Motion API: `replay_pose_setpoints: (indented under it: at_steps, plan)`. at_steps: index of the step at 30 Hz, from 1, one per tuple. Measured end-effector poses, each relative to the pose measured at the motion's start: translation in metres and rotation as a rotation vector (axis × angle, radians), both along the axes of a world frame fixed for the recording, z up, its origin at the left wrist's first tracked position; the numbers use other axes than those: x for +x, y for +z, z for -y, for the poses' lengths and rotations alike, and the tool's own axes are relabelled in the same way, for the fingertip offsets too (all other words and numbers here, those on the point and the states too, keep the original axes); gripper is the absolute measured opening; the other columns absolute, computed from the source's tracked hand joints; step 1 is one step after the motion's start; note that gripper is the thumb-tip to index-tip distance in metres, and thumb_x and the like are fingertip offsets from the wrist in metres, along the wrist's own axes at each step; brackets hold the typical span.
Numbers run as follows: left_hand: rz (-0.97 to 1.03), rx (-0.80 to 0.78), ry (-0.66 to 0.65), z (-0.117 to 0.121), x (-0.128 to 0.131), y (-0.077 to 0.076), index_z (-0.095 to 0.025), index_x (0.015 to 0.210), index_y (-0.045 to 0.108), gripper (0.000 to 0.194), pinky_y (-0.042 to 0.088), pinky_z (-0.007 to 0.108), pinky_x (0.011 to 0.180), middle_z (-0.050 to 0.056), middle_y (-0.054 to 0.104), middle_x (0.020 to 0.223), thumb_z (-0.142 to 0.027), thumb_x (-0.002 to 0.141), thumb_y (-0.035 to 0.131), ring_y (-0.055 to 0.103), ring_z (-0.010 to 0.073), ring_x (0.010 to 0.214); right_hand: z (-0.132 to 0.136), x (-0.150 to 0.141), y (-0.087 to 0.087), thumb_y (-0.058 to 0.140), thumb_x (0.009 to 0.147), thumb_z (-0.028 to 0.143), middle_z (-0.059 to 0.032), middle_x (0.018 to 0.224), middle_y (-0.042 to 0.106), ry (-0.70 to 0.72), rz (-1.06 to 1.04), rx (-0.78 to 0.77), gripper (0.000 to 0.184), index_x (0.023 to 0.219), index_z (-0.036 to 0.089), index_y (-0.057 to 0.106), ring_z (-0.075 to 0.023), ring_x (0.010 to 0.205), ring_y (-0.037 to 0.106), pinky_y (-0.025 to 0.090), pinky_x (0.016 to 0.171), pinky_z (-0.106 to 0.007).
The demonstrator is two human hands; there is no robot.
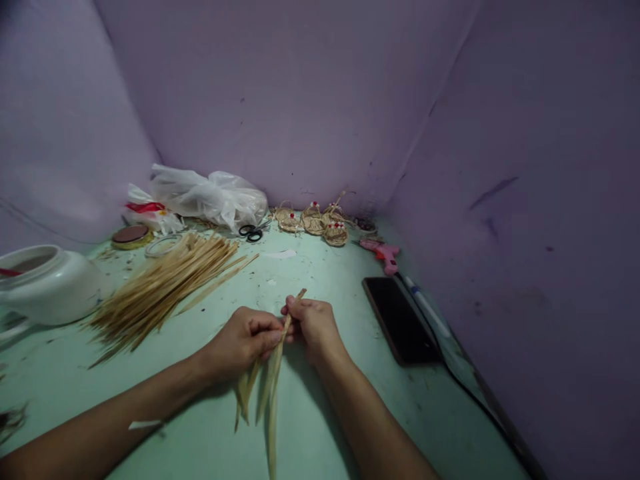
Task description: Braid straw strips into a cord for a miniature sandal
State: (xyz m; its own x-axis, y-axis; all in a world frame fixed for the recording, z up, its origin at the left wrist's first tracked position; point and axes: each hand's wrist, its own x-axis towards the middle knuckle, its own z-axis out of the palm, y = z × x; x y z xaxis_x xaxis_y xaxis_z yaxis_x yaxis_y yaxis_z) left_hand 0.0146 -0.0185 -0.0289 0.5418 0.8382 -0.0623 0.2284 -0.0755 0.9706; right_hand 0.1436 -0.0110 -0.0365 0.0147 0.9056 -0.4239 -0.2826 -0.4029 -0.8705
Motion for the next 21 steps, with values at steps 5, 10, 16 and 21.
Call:
replay_pose_setpoints:
  at_steps: [5,10,16,21]
  plan:
    - [0.057,0.060,-0.064,0.007,-0.002,0.006,-0.015,0.048,0.040,0.026,0.029,0.020,0.048,-0.005,0.034,0.046,-0.028,0.070,0.046,0.029,0.0060,0.047,0.000,-0.012,-0.006,0.059,0.063,0.028,0.0013,0.038,0.045,0.042,-0.127,-0.008,0.022,0.050,0.012,0.053,-0.0071,0.034,0.038,0.029,0.036,-0.021]
    - [0.119,-0.089,0.185,-0.001,0.000,0.007,-0.014,0.049,0.043,0.027,0.030,0.020,0.045,-0.004,0.039,0.044,-0.032,0.068,0.048,0.035,0.0059,0.043,0.002,-0.013,0.002,0.056,0.067,0.045,0.0016,0.043,0.047,0.134,-0.226,-0.005,0.033,0.059,0.013,0.053,-0.0089,0.039,0.042,0.035,0.042,-0.022]
    - [0.102,-0.200,0.319,-0.013,-0.006,-0.002,-0.012,0.056,0.051,0.016,0.031,0.020,0.044,-0.003,0.045,0.043,-0.025,0.064,0.050,0.041,0.0070,0.041,0.013,-0.008,0.016,0.056,0.071,0.037,-0.0006,0.059,0.053,0.358,-0.346,-0.016,0.023,0.068,0.014,0.055,-0.0076,0.050,0.045,0.037,0.051,-0.020]
    - [-0.004,-0.151,0.280,-0.012,-0.008,-0.004,-0.012,0.047,0.049,0.017,0.022,0.018,0.042,-0.004,0.041,0.040,-0.019,0.062,0.048,0.031,0.0042,0.040,0.014,-0.008,0.011,0.059,0.065,0.024,0.0019,0.051,0.044,0.365,-0.074,0.040,0.014,0.062,0.010,0.058,-0.0035,0.042,0.028,0.016,0.038,-0.017]
